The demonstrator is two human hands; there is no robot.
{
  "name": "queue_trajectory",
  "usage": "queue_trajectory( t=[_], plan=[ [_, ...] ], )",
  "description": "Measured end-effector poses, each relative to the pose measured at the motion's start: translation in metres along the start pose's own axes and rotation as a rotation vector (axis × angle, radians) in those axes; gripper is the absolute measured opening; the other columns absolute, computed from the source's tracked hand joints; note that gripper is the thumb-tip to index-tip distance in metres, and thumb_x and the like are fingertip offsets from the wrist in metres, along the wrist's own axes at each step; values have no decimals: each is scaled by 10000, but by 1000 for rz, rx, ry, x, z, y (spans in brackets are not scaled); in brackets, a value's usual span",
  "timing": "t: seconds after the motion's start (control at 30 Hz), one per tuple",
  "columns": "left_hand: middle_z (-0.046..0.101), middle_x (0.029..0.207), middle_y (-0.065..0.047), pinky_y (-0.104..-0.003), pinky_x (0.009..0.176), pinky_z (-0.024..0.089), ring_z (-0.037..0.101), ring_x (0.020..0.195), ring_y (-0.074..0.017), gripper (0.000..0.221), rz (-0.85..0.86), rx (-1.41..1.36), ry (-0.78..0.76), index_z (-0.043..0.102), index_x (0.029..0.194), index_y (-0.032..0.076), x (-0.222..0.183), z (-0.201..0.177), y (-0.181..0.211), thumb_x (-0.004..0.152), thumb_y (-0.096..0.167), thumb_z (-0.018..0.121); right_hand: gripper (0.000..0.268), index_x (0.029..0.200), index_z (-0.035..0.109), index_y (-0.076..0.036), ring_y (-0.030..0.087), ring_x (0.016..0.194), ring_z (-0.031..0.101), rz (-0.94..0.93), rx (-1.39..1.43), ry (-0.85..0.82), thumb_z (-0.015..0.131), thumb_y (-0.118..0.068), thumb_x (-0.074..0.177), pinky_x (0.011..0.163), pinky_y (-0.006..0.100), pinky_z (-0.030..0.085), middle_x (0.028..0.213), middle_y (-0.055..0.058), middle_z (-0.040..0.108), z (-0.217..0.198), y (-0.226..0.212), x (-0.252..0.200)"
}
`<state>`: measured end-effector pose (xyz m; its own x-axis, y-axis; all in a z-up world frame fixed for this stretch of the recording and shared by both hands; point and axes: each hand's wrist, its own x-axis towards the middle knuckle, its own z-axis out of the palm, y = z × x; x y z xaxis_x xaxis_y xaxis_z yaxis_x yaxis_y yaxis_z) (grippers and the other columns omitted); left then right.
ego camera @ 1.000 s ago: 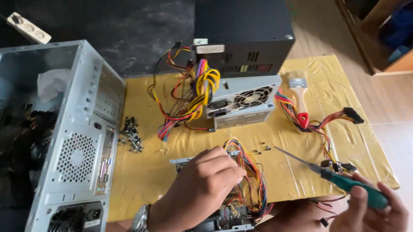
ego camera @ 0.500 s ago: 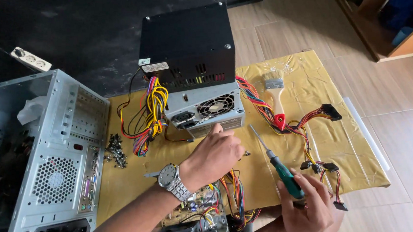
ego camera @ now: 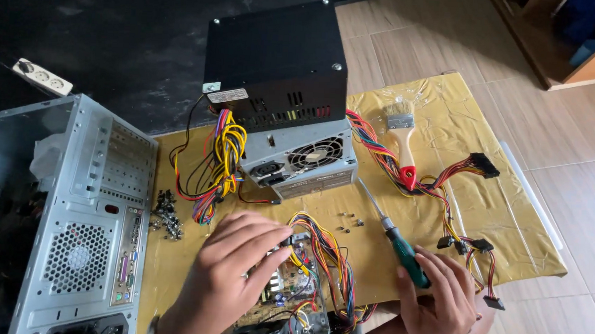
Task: Disassembling a computer power supply unit by unscrewing and removing the internal cooling fan.
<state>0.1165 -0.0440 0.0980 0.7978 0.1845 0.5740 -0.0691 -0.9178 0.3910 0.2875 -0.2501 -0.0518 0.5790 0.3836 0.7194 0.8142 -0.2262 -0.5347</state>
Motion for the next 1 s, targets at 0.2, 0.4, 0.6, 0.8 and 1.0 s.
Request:
queue_trajectory(
  t=[0.2,0.4,0.6,0.8,1.0],
  plan=[
    [753,1118,-179,-395,931,619,742,1010,-314,366,-201,10,273,682,1154,-44,-81,-20,5,894,212,719,196,1108,713,-8,363,1119,665,-86,-112,-52,754,-118,951,1039,442,511,1186,158,745,-4,-23,6],
    [554,1467,-240,-503,1154,472,570,1373,-385,813,-349,-151,255,486,1430,14,-151,-17,6,901,607,659,137,1009,693,51,389,1041,673,-176,126,-133,726,-46,919,991,436,544,1051,188,741,3,-69,23],
    [390,1591,-268,-551,1239,394,442,1501,-420,979,-384,-194,298,354,1522,101,-199,17,2,815,564,849,90,890,668,14,276,768,690,-368,347,-552,693,-69,866,749,351,580,880,108,722,9,-97,47],
    [653,1054,-165,-478,885,579,672,970,-318,427,-246,-164,471,607,1066,7,-204,19,-3,932,386,753,166,1039,705,-81,236,880,754,-432,347,-886,675,-158,895,786,345,605,1054,75,739,15,-126,56],
    [645,918,-145,-440,772,509,624,826,-292,338,-211,-213,445,613,951,-7,-224,25,-18,998,321,678,244,1085,726,-86,300,972,671,-563,252,-1089,664,-259,925,875,440,549,1085,99,703,29,-165,63]
  ],
)
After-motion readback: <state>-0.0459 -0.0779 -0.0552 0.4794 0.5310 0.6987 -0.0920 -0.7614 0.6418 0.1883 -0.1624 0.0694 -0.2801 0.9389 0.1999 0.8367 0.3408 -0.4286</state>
